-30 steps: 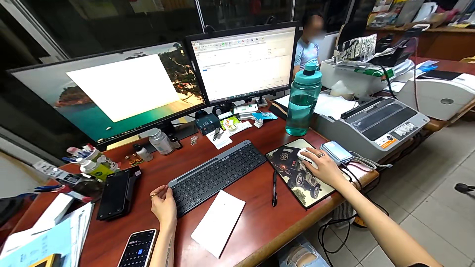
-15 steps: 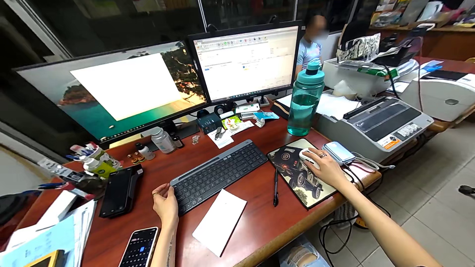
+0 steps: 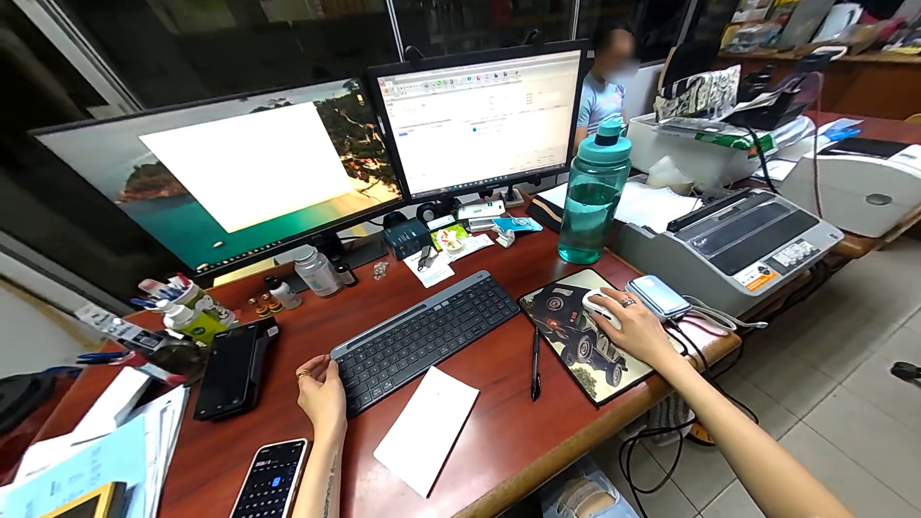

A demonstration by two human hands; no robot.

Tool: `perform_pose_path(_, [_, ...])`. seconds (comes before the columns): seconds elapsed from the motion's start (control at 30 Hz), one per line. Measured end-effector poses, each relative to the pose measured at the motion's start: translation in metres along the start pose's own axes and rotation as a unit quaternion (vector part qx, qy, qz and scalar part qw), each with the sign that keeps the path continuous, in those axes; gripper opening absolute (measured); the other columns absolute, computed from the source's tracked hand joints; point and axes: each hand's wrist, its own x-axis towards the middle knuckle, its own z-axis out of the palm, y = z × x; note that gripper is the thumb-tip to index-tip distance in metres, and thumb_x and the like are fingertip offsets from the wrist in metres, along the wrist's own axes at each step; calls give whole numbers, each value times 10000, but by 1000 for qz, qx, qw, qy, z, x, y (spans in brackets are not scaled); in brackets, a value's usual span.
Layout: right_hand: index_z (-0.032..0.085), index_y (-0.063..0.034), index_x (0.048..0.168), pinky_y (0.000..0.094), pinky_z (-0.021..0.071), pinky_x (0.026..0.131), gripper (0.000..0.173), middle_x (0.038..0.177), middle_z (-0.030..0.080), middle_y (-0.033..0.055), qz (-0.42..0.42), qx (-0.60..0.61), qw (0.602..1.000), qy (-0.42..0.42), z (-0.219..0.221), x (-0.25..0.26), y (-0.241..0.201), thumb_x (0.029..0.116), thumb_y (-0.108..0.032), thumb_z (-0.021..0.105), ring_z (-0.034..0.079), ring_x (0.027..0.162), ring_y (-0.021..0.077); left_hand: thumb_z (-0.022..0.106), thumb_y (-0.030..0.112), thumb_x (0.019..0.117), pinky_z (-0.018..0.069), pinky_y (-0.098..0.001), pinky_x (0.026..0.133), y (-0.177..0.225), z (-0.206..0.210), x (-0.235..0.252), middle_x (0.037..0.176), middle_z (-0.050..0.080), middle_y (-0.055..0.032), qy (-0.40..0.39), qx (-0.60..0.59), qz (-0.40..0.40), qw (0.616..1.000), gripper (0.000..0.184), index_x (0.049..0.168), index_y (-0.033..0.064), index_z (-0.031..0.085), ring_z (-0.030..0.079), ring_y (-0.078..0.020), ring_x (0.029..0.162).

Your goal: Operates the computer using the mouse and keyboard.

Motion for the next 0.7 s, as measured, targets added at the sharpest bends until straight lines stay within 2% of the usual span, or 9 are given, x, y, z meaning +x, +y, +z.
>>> perform_pose_path(0.2, [691,-109,1315,611,492,1017,379,1397,613,208,16,9,1000,-14,-3,1,-1,1012,-318,602,575,1305,421,564,103,1040,477,-405,1035,2,-2,-1,1314,635,-238,-3,0,6,1000,352,1346,-68,533,631,-244,1200])
perform_pose_path(0.37, [677,-119,1339,616,482,1028,387,1434,582,216,35,13,999,-21,-2,1,-1,1021,-329,608,557,1328,423,565,111,1042,475,-398,1036,1,-1,-1,1306,644,-228,-2,2,4,1000,358,1353,-61,526,635,-232,1195])
perform_pose_path(0.7, [673,-131,1346,612,493,1014,381,1422,589,226,28,8,999,-20,-2,2,0,1020,-318,611,571,1308,436,561,103,1042,473,-394,1033,1,-1,-1,1315,638,-222,-1,-2,-4,1000,350,1351,-58,528,627,-224,1204])
